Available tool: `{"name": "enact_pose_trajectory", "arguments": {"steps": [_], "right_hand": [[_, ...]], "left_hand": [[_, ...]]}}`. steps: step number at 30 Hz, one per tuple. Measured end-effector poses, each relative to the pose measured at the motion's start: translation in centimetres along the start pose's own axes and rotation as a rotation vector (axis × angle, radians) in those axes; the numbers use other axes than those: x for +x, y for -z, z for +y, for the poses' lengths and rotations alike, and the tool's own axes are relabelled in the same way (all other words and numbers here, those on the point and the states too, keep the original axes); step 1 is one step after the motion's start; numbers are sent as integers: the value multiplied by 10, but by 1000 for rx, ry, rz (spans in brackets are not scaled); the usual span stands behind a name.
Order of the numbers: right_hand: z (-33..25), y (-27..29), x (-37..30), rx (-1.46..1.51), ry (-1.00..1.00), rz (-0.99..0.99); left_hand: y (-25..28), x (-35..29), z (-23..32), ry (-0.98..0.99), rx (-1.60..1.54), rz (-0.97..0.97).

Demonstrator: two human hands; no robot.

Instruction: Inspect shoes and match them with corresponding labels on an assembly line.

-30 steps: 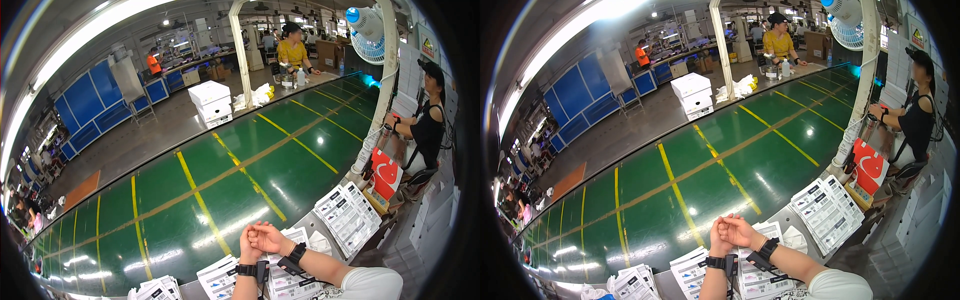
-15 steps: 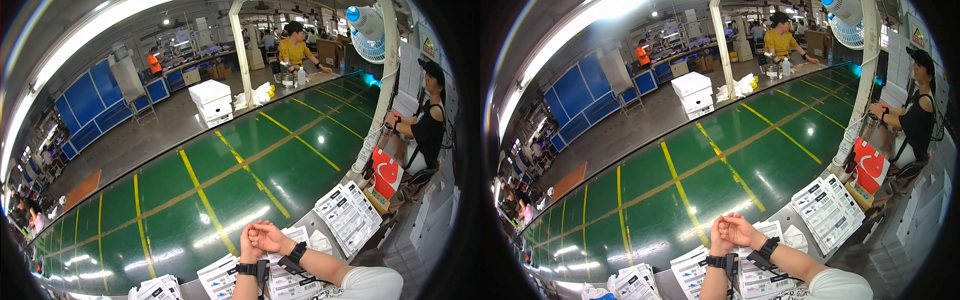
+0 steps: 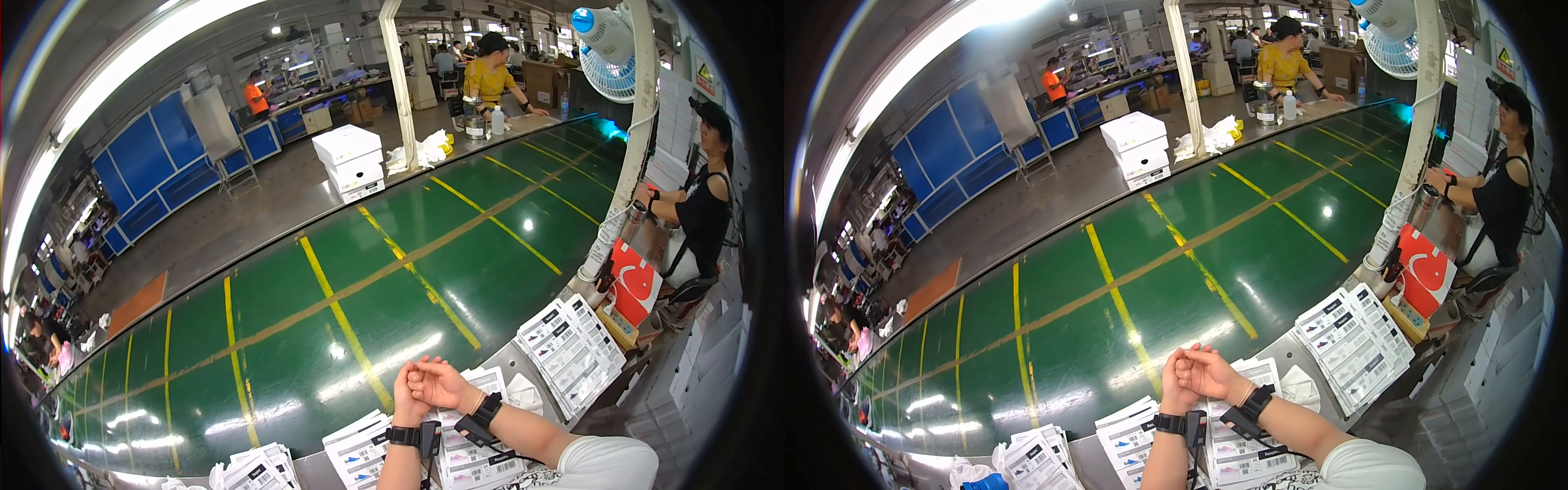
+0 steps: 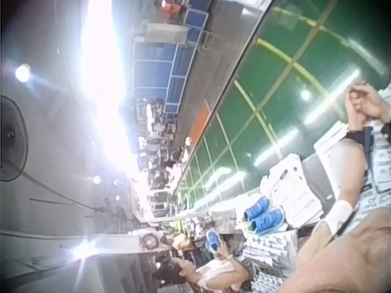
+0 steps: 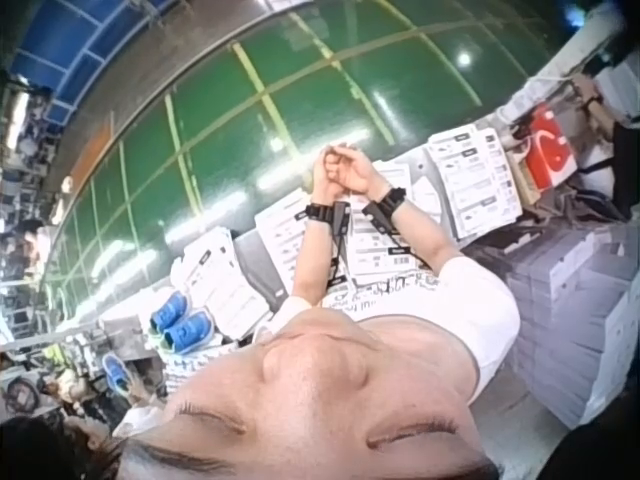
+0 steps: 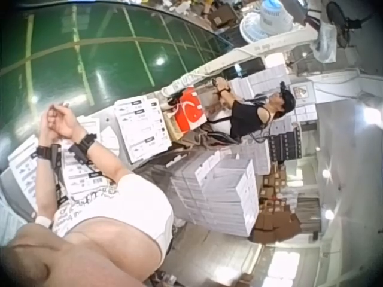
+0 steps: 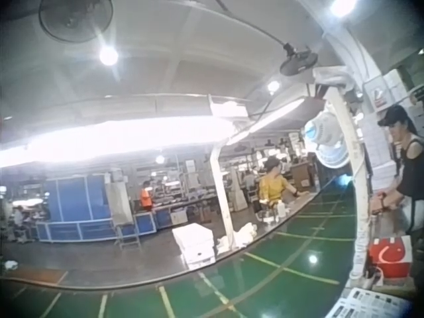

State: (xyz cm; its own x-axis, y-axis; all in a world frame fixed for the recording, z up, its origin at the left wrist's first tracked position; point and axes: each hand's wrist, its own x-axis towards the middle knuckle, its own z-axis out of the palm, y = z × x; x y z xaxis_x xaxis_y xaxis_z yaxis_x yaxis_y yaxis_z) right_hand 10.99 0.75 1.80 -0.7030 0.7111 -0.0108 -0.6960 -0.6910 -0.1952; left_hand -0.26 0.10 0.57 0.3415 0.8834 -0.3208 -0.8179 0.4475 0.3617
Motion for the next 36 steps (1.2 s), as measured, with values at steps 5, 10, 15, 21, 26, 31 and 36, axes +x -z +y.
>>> {"name": "enact_pose_trajectory", "arguments": {"steps": [5,10,15,21,26,31,36], "right_hand": [[0,1,0,14,-12,-3],[-2,4,0,38,-36,-12],[0,2,-2,43,-25,-1],[-1,1,-1,6,-9,-10],[-1,2,0,-13,-11,-1],[0,1,-1,1,-18,31],[0,-1,-1,-40,4,13]], "left_hand": [[0,0,0,-6,-1,-17],[-6,-3,1,9,-4,-12],[-15,-7,1,18,-7,23],[-4,0,0,39,-25,-42],[-3,0,1,44,-32,-57],[-2,0,0,45,-45,-40],[-6,-3,0,42,-56,-25]]}}
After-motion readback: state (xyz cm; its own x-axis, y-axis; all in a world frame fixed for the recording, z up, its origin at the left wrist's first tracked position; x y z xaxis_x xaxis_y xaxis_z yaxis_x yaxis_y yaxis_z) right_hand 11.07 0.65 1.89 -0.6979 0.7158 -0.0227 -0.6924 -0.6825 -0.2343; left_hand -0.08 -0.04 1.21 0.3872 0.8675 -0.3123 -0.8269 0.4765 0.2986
